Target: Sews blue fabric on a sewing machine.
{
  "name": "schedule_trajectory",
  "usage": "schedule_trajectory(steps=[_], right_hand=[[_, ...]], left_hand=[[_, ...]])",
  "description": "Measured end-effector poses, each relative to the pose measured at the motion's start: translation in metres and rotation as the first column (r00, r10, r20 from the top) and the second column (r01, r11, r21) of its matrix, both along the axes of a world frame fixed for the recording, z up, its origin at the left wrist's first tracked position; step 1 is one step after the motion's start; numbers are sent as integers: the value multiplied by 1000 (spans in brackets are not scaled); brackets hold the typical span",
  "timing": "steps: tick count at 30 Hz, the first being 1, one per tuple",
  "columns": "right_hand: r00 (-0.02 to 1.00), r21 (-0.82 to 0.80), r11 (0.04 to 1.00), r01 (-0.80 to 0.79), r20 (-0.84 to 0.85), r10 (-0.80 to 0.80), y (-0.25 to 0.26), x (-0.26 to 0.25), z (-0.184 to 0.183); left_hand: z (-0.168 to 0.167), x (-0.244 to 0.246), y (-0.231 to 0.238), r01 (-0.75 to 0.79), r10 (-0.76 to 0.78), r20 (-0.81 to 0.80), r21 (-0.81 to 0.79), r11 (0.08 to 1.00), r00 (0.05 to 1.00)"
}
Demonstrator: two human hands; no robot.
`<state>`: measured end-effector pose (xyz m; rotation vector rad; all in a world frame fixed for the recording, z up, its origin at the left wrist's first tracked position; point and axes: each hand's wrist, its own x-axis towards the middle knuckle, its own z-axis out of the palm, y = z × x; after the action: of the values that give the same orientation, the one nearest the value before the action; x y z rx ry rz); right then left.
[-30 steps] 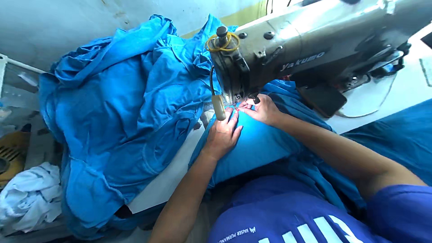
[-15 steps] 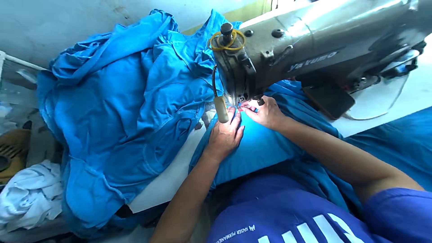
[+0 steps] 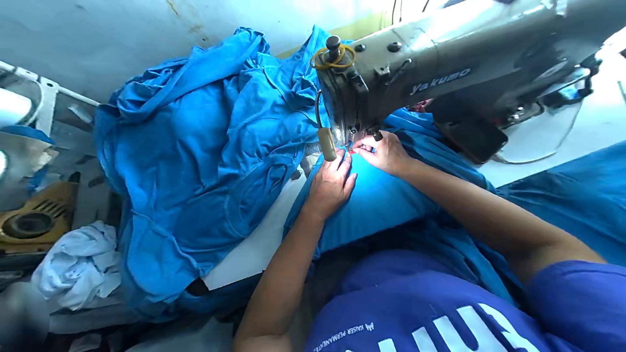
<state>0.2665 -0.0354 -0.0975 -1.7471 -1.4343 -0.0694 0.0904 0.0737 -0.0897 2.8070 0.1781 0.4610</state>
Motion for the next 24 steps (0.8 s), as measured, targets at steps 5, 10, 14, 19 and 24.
schedule_trajectory(steps=[5,10,14,19,24], right_hand=[[1000,20,1000,-15,12,15,0,3,-3],[999,32,998,-44,-23,45,-1,6,-3],[998,39,998,-45,-41,47,0,8,-5],[997,13,1000,-24,-78,25,1,6,-1],[997,-6,1000,-8,-70,8,3,7,0]], left_hand=[[0,1,-2,-13,13,9,13,1000,1000],[-2,2,-2,-3,1,51,42,999,999],[-4,2,-3,-23,21,65,33,999,998],[-3,3,-2,-36,36,24,23,999,999],[-2,5,-2,-49,48,23,26,998,999]])
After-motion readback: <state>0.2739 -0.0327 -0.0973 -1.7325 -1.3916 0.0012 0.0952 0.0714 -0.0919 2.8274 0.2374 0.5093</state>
